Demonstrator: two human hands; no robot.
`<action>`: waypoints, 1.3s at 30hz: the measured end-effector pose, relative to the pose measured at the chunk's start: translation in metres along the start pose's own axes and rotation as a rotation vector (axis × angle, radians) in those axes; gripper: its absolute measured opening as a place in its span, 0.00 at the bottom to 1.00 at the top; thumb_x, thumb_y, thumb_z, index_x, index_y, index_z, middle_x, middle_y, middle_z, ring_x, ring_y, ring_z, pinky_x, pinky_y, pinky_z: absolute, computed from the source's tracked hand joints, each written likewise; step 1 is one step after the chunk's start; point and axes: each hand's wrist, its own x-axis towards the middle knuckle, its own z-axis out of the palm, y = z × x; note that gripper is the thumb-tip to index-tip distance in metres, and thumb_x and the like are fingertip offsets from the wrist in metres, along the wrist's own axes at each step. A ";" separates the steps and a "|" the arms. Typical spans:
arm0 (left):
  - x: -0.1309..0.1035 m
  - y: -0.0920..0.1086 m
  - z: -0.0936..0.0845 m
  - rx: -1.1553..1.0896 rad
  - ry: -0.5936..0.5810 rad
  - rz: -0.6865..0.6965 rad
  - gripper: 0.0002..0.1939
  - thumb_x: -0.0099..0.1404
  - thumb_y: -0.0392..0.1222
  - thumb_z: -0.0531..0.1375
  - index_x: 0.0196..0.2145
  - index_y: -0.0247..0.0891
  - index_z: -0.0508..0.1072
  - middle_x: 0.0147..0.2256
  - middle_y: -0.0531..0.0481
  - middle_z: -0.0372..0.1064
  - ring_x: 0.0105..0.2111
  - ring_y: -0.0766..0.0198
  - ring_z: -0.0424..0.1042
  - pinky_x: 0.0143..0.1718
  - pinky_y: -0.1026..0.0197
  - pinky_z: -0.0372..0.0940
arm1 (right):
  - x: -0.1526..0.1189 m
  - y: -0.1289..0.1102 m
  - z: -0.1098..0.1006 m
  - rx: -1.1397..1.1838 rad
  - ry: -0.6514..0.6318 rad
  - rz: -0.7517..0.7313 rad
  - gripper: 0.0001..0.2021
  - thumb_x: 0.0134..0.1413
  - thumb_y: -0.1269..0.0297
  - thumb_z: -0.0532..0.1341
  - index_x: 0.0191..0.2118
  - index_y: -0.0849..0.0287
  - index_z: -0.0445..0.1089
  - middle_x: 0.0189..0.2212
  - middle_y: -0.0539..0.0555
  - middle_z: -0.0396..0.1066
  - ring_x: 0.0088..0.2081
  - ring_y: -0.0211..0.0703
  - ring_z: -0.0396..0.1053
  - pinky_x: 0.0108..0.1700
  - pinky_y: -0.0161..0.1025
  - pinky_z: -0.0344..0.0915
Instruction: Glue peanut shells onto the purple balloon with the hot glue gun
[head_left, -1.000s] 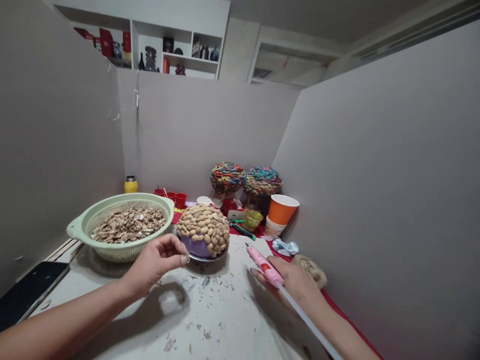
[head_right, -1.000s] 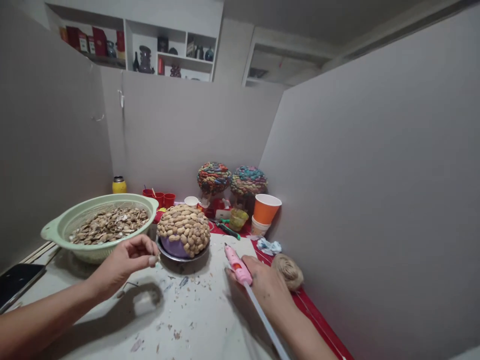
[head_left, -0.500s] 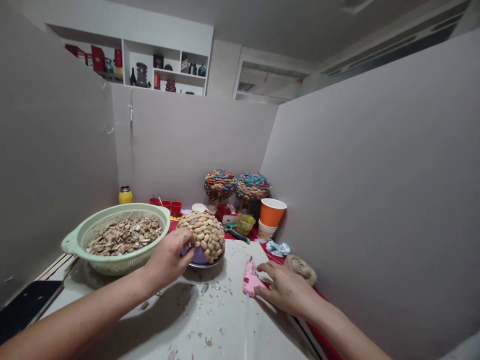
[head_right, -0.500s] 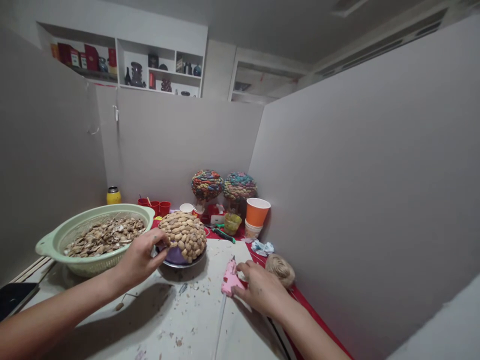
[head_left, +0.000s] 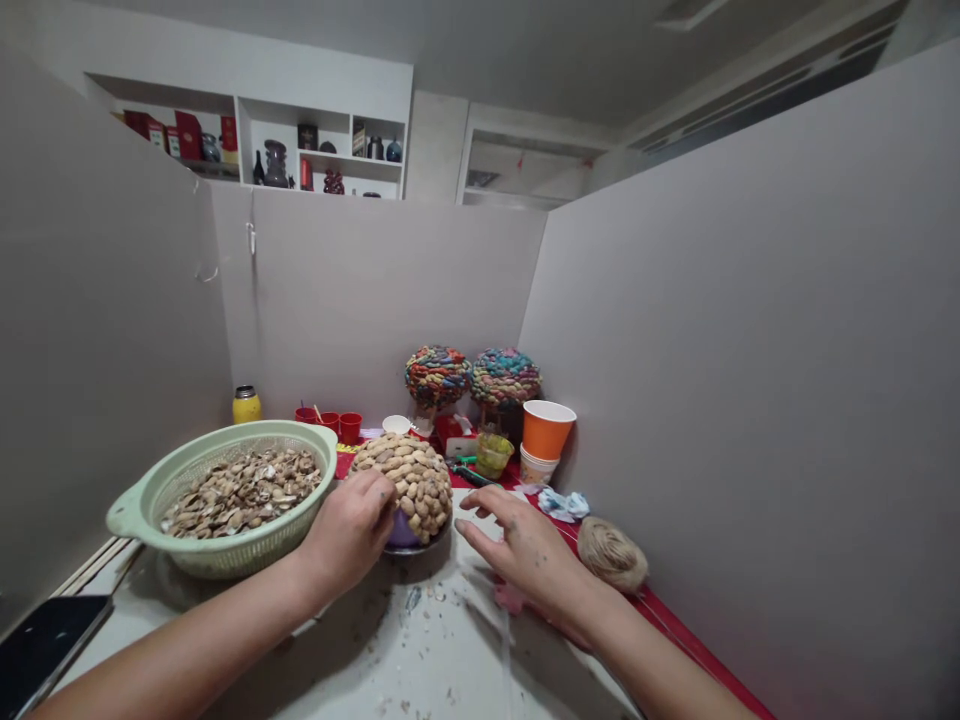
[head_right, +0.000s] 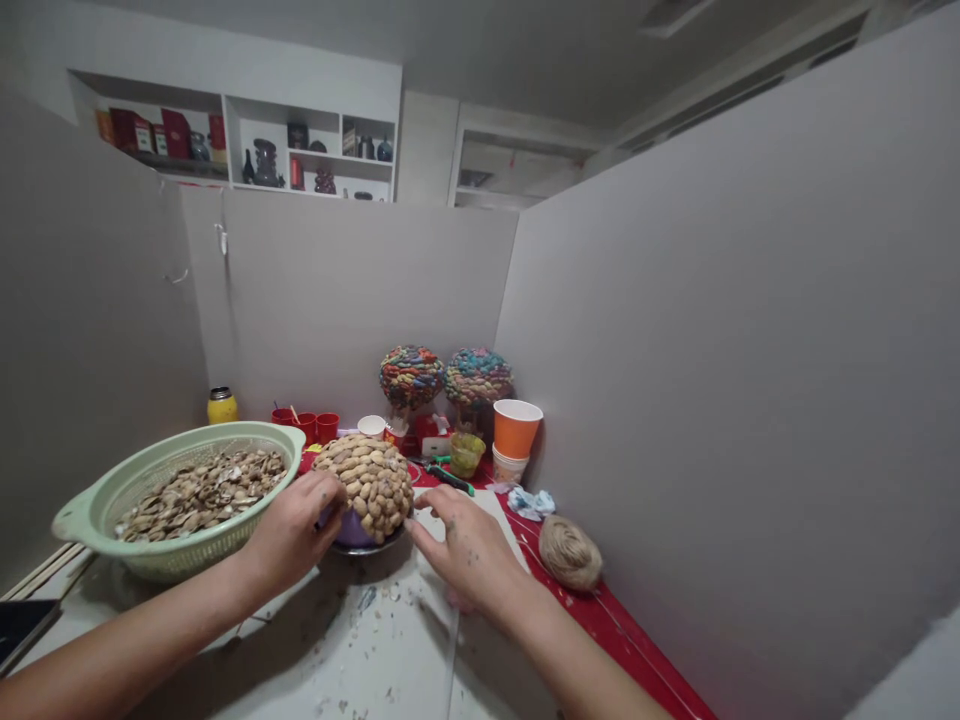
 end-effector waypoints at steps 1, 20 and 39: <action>0.000 0.000 0.001 0.005 0.002 0.006 0.07 0.61 0.28 0.53 0.32 0.39 0.64 0.33 0.46 0.67 0.36 0.57 0.67 0.37 0.55 0.66 | 0.003 0.000 0.002 0.014 0.014 -0.016 0.08 0.57 0.63 0.58 0.41 0.56 0.71 0.40 0.55 0.72 0.41 0.48 0.70 0.42 0.42 0.65; -0.008 -0.008 0.003 -0.185 0.164 0.011 0.08 0.61 0.28 0.54 0.34 0.38 0.66 0.32 0.48 0.70 0.35 0.61 0.69 0.40 0.57 0.66 | 0.031 -0.036 0.023 0.159 0.294 -0.446 0.05 0.61 0.73 0.56 0.36 0.58 0.68 0.36 0.56 0.71 0.39 0.46 0.68 0.41 0.42 0.65; -0.015 -0.027 0.032 -0.339 0.097 -0.322 0.23 0.73 0.44 0.46 0.63 0.43 0.58 0.67 0.45 0.45 0.68 0.55 0.41 0.66 0.41 0.40 | 0.040 -0.038 0.043 -0.110 0.300 -0.653 0.08 0.66 0.72 0.53 0.42 0.61 0.70 0.33 0.56 0.70 0.35 0.45 0.66 0.38 0.42 0.60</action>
